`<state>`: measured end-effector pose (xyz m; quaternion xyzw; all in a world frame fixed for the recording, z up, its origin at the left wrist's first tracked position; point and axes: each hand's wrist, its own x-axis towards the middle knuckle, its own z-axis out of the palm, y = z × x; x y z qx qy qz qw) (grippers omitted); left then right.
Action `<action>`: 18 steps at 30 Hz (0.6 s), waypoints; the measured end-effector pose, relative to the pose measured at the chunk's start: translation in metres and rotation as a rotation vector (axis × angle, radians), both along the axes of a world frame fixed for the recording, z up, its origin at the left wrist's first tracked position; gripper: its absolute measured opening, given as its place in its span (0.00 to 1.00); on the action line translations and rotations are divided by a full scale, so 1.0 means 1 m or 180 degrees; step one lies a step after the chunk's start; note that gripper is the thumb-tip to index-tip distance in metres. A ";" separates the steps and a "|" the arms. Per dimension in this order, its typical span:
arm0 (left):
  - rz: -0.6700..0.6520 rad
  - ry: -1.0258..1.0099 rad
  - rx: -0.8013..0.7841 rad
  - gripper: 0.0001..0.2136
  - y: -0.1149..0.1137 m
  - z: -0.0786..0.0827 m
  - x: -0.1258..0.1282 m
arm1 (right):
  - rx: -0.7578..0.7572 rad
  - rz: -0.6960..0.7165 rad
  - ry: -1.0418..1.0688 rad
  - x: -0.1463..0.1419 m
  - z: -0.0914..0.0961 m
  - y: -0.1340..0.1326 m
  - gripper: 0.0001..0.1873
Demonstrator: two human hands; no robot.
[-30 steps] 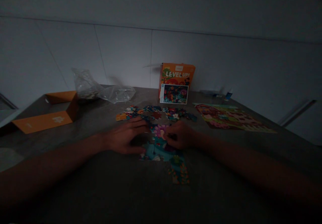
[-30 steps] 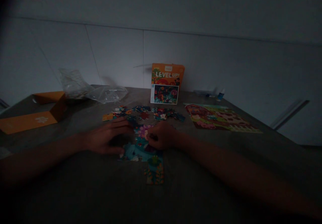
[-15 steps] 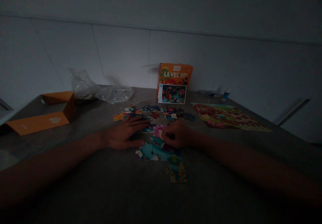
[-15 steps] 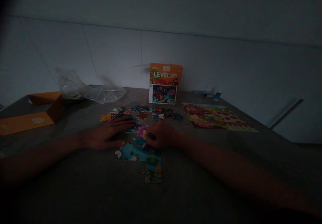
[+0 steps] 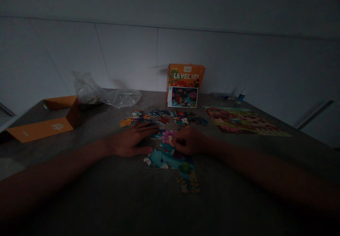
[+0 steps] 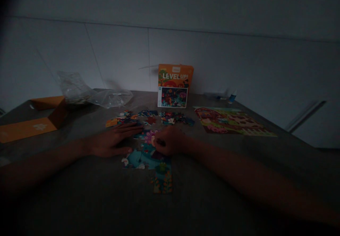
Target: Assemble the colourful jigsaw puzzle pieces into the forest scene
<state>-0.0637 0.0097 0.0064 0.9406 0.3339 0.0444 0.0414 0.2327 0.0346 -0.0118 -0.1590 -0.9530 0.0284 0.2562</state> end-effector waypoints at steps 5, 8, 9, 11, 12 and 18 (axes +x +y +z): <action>0.0378 -0.0006 0.0052 0.45 -0.001 0.000 0.000 | -0.0038 -0.0012 -0.0026 0.000 0.001 0.000 0.17; 0.0449 -0.0075 0.0095 0.47 0.000 -0.001 0.000 | -0.0071 0.0000 0.0010 0.000 0.001 -0.001 0.17; 0.0440 -0.0083 0.0089 0.47 0.000 -0.001 0.000 | -0.0076 -0.0001 0.0008 0.000 0.001 0.000 0.17; 0.0358 -0.0063 0.0063 0.44 0.001 -0.001 0.000 | -0.0080 -0.0033 0.0006 0.000 0.000 0.000 0.17; 0.0297 -0.0051 0.0051 0.42 0.001 -0.001 0.000 | -0.0082 -0.0045 -0.0002 0.000 -0.001 0.000 0.17; 0.0197 -0.0048 0.0080 0.39 0.004 -0.003 -0.002 | -0.0116 -0.0020 -0.0027 0.001 -0.002 0.001 0.17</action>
